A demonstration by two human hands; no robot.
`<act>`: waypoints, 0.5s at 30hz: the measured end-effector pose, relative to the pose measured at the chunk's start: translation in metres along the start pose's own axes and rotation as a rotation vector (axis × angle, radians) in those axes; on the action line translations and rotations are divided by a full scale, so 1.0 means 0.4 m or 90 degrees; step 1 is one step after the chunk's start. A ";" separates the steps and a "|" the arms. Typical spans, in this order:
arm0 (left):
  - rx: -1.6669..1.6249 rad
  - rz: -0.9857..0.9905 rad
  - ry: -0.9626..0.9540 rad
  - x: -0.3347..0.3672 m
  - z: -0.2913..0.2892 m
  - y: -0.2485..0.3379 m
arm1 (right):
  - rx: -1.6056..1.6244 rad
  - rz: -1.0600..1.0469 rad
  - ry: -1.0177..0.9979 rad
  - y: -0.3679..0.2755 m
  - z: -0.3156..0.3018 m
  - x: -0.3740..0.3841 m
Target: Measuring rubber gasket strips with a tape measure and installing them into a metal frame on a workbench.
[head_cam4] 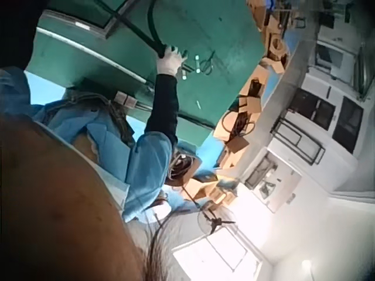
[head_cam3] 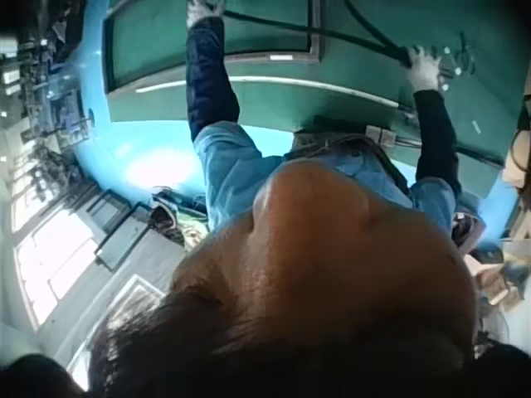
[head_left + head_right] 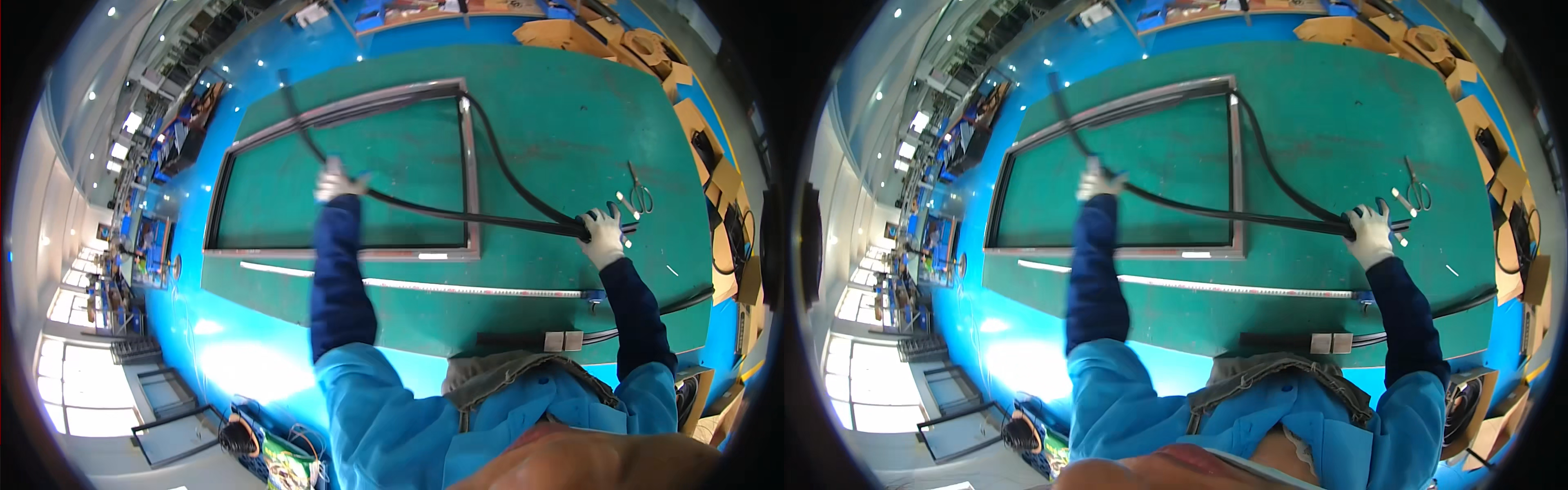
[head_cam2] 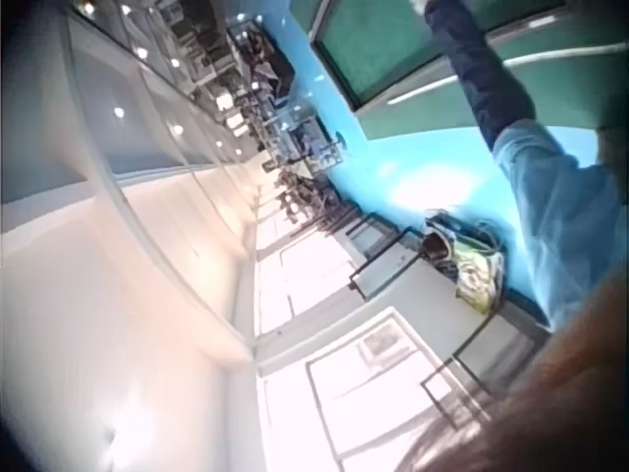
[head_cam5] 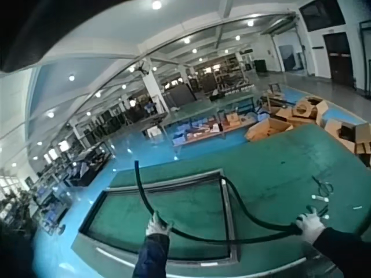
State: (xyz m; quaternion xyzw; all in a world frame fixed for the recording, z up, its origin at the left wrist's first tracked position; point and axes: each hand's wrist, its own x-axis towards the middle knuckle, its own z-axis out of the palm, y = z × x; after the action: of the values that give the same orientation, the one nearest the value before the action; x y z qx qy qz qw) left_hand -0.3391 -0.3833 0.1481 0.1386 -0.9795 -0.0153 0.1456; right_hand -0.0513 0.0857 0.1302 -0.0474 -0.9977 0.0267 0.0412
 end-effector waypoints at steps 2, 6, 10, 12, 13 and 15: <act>-0.574 0.055 -0.040 -0.230 0.145 0.121 | 0.008 -0.007 0.059 -0.069 -0.097 -0.020; -1.232 -0.229 -0.202 -0.642 0.346 0.168 | 0.126 -0.049 0.122 -0.236 -0.196 -0.034; -1.800 -0.262 -1.047 -0.647 0.015 0.244 | 0.328 -0.105 0.093 -0.338 -0.203 -0.111; -1.624 -0.289 -0.847 -0.547 -0.092 0.239 | 0.419 -0.103 0.033 -0.387 -0.173 -0.163; -1.644 -0.366 -0.798 -0.500 -0.092 0.222 | 0.420 -0.096 0.033 -0.390 -0.158 -0.172; -1.726 -0.391 -0.698 -0.415 -0.066 0.168 | 0.419 0.000 -0.017 -0.362 -0.126 -0.206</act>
State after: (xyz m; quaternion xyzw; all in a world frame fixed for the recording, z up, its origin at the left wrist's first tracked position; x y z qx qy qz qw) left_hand -0.1967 -0.2726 0.1315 0.0739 -0.0864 -0.9677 -0.2249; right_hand 0.0214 -0.0637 0.1820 -0.0313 -0.9359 0.3484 0.0414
